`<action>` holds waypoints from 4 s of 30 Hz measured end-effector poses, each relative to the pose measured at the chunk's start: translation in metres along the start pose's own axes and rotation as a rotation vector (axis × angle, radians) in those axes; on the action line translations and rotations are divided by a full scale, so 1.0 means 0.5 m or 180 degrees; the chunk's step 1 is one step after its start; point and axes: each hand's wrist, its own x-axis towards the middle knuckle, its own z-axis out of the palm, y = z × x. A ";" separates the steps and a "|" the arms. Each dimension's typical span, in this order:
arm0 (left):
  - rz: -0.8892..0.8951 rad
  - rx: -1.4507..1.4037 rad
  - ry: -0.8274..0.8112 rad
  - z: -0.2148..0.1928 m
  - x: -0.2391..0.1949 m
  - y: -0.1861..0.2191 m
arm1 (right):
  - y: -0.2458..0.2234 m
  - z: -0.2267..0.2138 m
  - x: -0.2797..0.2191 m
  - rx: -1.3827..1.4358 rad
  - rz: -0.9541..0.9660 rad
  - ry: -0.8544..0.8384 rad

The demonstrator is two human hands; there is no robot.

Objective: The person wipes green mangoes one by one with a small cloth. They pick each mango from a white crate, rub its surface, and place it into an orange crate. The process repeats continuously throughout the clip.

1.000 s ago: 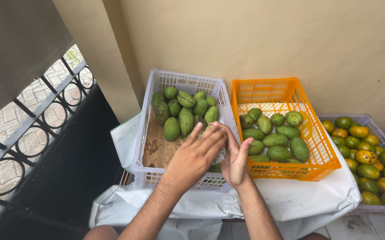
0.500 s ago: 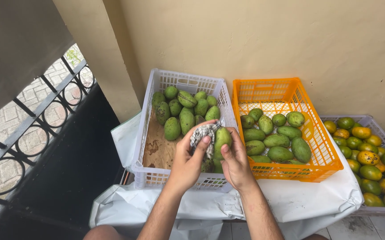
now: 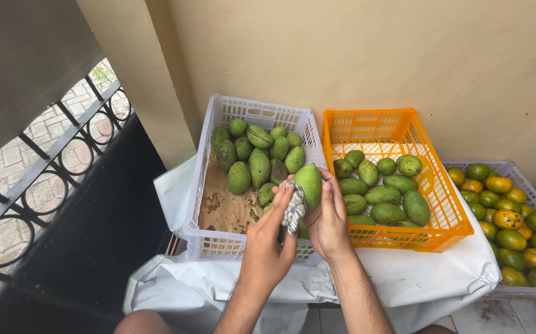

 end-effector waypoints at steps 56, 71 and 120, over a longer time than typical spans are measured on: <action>-0.0383 -0.0287 0.0169 0.020 0.023 0.011 | -0.001 0.078 -0.016 -0.2395 -0.1068 -0.0271; 0.0178 0.1324 -0.1296 -0.112 0.152 -0.053 | 0.022 0.052 -0.007 -0.1888 -0.1531 0.0176; -0.1540 0.2266 -0.1415 -0.113 0.105 -0.139 | -0.082 0.076 0.019 -0.4947 0.1259 -0.1417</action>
